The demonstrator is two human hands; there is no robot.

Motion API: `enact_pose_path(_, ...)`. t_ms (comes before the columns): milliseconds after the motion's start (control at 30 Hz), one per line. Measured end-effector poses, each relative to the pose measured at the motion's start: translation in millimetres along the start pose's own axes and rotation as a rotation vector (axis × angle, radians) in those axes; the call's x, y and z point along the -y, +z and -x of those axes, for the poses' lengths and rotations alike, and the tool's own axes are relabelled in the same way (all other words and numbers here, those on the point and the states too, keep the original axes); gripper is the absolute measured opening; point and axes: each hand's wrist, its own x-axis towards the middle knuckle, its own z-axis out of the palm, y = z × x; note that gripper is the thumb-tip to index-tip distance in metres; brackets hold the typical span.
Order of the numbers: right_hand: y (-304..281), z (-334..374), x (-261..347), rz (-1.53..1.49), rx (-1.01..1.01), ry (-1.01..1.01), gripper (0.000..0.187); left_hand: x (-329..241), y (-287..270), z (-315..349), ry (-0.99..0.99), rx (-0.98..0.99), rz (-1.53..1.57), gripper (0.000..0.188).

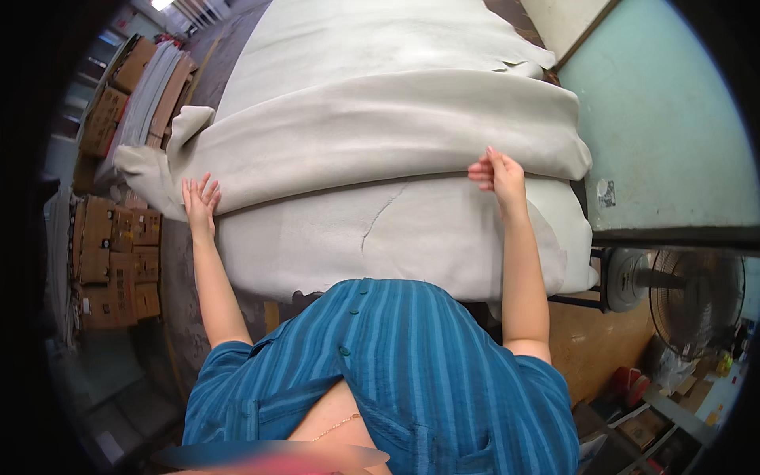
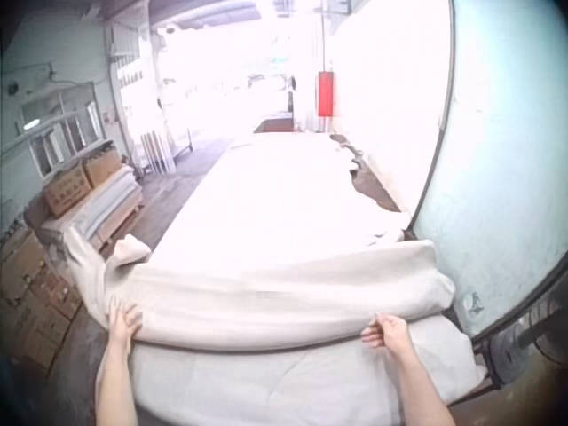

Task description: The person inspects a large piece of light-colored fabric on a table, writes notes on a sheet of paper, uses a handheld digital thickness gauge to measure the fabric at multiple points, and folds the fabric into a compact stack. The person handles the fabric, a pen, a notepad, and the gauge throughout the sequence.

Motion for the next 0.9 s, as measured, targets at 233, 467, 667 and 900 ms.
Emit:
enact_pose_path(233, -0.7, 3.3, -30.5, -0.146, 0.008, 0.162, 0.071, 52.6, -62.4, -45.7, 0.343, -0.356, -0.385, 0.051)
enact_pose_path(467, 8.1, -27.7, -30.4, 0.033, -0.147, 0.044, 0.052, 58.7, -50.6, -16.5, -0.272, -0.305, -0.566, 0.050)
enact_pose_path(667, 1.5, -38.4, 6.2, -0.047, -0.182, -0.172, 0.047, 15.8, -63.8, -39.2, -0.138, -0.036, -0.416, 0.029)
enact_pose_path(900, 37.7, -160.6, 202.7, -0.149, -0.037, -0.534, 0.040, -148.1, 21.6, -161.2, 0.369, 0.105, 0.356, 0.029)
